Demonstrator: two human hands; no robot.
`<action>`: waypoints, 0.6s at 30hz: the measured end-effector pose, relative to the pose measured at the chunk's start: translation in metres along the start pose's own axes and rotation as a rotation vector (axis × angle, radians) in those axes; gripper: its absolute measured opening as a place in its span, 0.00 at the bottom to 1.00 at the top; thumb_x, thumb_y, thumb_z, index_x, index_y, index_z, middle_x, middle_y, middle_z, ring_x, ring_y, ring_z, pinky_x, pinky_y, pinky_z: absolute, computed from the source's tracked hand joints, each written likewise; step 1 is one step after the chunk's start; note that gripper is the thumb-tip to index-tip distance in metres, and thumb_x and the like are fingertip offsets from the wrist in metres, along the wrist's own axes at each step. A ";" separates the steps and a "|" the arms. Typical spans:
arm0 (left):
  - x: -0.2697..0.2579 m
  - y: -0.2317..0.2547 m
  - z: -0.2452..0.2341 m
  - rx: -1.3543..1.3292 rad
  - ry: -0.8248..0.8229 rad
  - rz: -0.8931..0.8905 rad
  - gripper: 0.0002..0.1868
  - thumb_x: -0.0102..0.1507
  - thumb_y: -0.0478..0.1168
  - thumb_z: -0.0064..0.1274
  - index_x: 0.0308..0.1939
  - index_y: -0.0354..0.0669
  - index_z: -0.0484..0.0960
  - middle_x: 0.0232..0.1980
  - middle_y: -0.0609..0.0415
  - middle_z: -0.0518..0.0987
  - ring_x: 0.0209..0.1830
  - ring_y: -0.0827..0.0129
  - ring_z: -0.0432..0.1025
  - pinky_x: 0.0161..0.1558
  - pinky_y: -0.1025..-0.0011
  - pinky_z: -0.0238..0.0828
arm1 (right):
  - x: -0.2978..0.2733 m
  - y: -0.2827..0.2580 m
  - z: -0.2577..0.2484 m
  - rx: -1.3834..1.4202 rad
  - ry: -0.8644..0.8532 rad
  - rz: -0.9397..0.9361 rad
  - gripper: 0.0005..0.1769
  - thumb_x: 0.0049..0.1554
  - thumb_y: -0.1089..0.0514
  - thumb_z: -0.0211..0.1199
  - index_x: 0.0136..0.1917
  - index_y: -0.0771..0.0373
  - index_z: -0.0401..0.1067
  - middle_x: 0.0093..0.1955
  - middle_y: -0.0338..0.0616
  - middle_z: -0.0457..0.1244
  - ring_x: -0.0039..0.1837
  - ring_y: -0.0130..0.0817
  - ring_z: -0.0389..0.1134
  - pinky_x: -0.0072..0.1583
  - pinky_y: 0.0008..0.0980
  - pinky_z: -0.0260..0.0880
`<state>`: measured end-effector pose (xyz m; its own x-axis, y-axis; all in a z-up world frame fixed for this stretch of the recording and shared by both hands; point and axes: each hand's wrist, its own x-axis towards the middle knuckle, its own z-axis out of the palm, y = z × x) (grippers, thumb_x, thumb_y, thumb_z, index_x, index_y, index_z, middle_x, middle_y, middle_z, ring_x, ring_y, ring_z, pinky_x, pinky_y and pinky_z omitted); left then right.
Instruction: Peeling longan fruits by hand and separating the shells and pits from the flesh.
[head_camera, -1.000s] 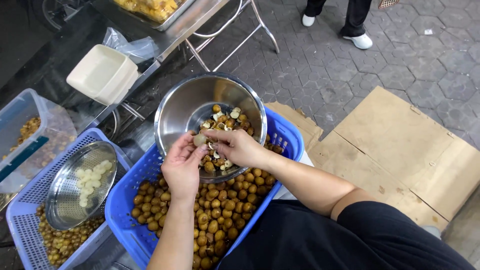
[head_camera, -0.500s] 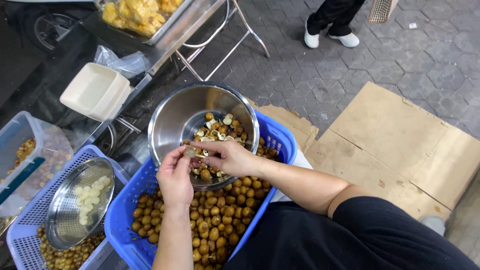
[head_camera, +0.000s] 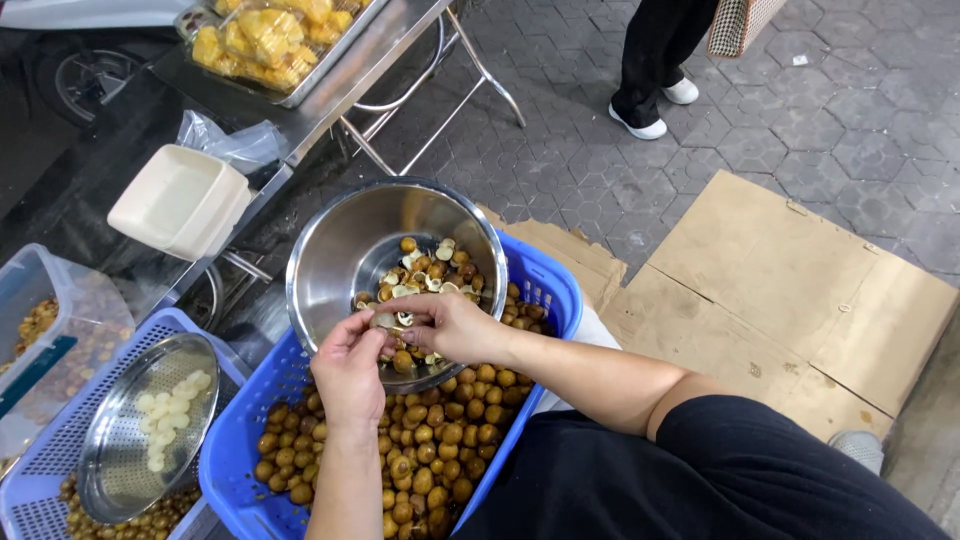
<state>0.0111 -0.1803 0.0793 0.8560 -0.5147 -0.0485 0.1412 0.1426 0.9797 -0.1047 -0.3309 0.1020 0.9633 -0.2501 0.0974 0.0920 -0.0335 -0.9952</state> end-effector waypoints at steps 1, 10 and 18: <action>-0.001 0.000 -0.002 0.001 0.004 -0.003 0.13 0.62 0.22 0.52 0.50 0.27 0.82 0.43 0.47 0.83 0.34 0.70 0.77 0.36 0.74 0.75 | 0.001 0.004 0.000 0.003 -0.003 0.003 0.29 0.60 0.68 0.62 0.74 0.55 0.68 0.44 0.34 0.71 0.41 0.17 0.67 0.45 0.23 0.71; 0.004 0.003 0.004 0.134 0.016 0.010 0.14 0.60 0.23 0.52 0.49 0.30 0.83 0.38 0.54 0.82 0.31 0.76 0.73 0.34 0.79 0.71 | 0.008 0.013 -0.015 0.143 -0.052 0.117 0.22 0.61 0.66 0.63 0.68 0.56 0.74 0.39 0.32 0.68 0.35 0.17 0.62 0.38 0.21 0.66; 0.000 0.011 0.001 -0.057 -0.259 -0.021 0.04 0.67 0.33 0.59 0.45 0.35 0.83 0.32 0.58 0.78 0.29 0.76 0.71 0.31 0.79 0.66 | 0.001 0.001 -0.026 0.572 -0.026 0.381 0.19 0.64 0.67 0.56 0.67 0.62 0.74 0.34 0.41 0.63 0.27 0.23 0.55 0.28 0.23 0.48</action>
<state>0.0123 -0.1802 0.0903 0.6976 -0.7165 -0.0098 0.1914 0.1730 0.9661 -0.1099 -0.3560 0.1010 0.9599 -0.1194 -0.2536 -0.1429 0.5700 -0.8091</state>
